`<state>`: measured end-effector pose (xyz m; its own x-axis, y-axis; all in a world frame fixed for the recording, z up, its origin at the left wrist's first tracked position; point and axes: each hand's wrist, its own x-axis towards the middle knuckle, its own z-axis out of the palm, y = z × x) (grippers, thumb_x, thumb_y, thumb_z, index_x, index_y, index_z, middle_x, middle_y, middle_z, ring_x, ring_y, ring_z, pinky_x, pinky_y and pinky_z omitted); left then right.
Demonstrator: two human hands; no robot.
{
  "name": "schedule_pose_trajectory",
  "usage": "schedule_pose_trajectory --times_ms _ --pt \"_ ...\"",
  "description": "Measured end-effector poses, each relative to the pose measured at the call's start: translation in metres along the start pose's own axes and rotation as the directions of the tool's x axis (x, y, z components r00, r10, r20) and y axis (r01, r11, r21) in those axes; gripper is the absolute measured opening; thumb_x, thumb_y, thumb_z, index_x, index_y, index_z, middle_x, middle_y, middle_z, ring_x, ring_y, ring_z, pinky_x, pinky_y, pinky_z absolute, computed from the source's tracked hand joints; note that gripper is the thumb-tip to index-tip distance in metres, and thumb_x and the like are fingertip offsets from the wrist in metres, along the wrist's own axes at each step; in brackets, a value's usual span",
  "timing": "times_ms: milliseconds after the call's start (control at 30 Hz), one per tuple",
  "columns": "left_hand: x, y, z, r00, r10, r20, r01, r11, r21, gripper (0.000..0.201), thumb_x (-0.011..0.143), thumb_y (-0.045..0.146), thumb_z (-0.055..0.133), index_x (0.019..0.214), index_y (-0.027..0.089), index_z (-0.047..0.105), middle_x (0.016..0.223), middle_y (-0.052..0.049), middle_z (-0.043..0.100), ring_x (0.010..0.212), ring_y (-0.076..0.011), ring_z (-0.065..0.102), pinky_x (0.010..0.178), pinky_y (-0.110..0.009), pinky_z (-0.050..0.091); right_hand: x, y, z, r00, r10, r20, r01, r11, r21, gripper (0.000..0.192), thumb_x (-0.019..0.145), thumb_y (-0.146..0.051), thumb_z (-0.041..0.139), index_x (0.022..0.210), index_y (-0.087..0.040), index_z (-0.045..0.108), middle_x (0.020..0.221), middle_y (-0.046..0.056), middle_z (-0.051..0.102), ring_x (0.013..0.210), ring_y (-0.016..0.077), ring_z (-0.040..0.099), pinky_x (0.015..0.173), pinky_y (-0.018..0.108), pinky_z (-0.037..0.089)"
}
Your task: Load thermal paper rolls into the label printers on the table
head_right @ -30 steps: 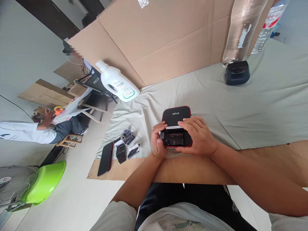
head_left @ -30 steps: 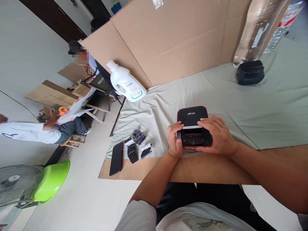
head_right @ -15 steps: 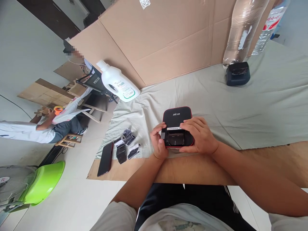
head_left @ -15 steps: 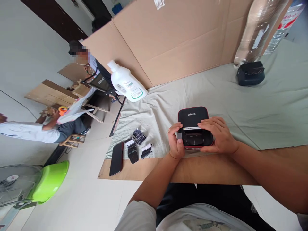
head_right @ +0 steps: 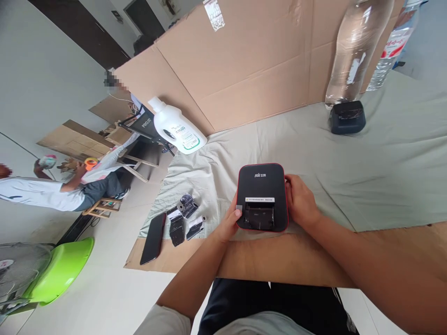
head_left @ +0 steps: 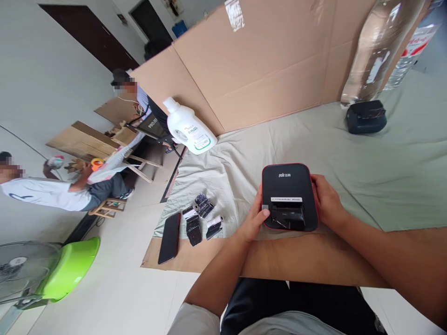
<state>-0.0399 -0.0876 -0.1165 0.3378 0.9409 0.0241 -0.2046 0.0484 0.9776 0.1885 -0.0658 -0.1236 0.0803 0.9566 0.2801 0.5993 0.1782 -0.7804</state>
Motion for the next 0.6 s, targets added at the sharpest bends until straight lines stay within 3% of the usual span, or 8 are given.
schedule_pose_trajectory --times_ms 67,167,233,333,467,600 --pt "0.001 0.006 0.000 1.000 0.005 0.017 -0.004 0.998 -0.055 0.089 0.075 0.051 0.076 0.153 0.031 0.038 0.155 -0.003 0.047 0.150 -0.0299 0.031 0.124 -0.044 0.025 -0.004 -0.004 -0.001 1.000 -0.008 -0.008 0.008 1.000 0.030 0.033 0.099 -0.040 0.033 0.118 -0.024 0.055 0.112 0.011 0.069 0.101 0.0279 0.067 0.085 0.044 0.054" --pt "0.017 0.015 -0.016 0.995 -0.040 -0.092 0.024 0.985 -0.169 0.078 0.072 0.046 0.075 0.143 0.025 0.052 0.140 -0.007 0.062 0.137 -0.0328 0.050 0.116 -0.046 0.037 -0.007 -0.002 0.001 0.995 -0.065 0.079 0.062 0.997 0.045 0.034 0.097 -0.039 0.038 0.124 -0.023 0.052 0.110 0.011 0.069 0.098 0.0267 0.068 0.086 0.045 0.055" --pt "0.039 0.025 -0.039 0.977 -0.101 -0.186 0.056 0.971 -0.232 0.064 0.071 0.044 0.072 0.129 0.019 0.063 0.121 -0.008 0.073 0.122 -0.0337 0.062 0.108 -0.047 0.045 -0.007 0.001 0.004 0.975 -0.118 0.188 0.115 0.993 0.031 0.037 0.095 -0.040 0.045 0.127 -0.023 0.051 0.109 0.011 0.069 0.095 0.0256 0.068 0.085 0.044 0.056" --pt "0.082 0.048 -0.091 0.932 -0.127 -0.338 0.024 0.956 -0.291 0.047 0.070 0.041 0.068 0.109 0.014 0.071 0.092 -0.008 0.078 0.100 -0.0314 0.071 0.097 -0.045 0.052 -0.007 0.005 0.008 0.943 -0.135 0.304 0.147 0.989 -0.018 0.035 0.093 -0.040 0.049 0.122 -0.023 0.056 0.110 0.010 0.068 0.096 0.0250 0.068 0.084 0.042 0.057" --pt "0.138 0.082 -0.163 0.815 -0.026 -0.579 -0.146 0.958 -0.247 0.035 0.079 0.040 0.058 0.101 0.014 0.069 0.081 -0.006 0.075 0.085 -0.0247 0.072 0.089 -0.039 0.055 -0.005 0.007 0.011 0.922 -0.171 0.348 0.211 0.974 -0.079 0.029 0.093 -0.037 0.048 0.115 -0.022 0.061 0.110 0.011 0.069 0.103 0.0269 0.066 0.090 0.045 0.056" --pt "0.166 0.103 -0.209 0.658 -0.111 -0.745 -0.062 0.978 -0.200 0.028 0.086 0.039 0.052 0.096 0.015 0.064 0.072 -0.005 0.070 0.075 -0.0242 0.070 0.079 -0.042 0.058 -0.005 0.010 0.013 0.895 -0.265 0.359 0.315 0.945 -0.089 0.027 0.093 -0.037 0.052 0.113 -0.023 0.063 0.108 0.009 0.069 0.104 0.0283 0.064 0.091 0.050 0.055"
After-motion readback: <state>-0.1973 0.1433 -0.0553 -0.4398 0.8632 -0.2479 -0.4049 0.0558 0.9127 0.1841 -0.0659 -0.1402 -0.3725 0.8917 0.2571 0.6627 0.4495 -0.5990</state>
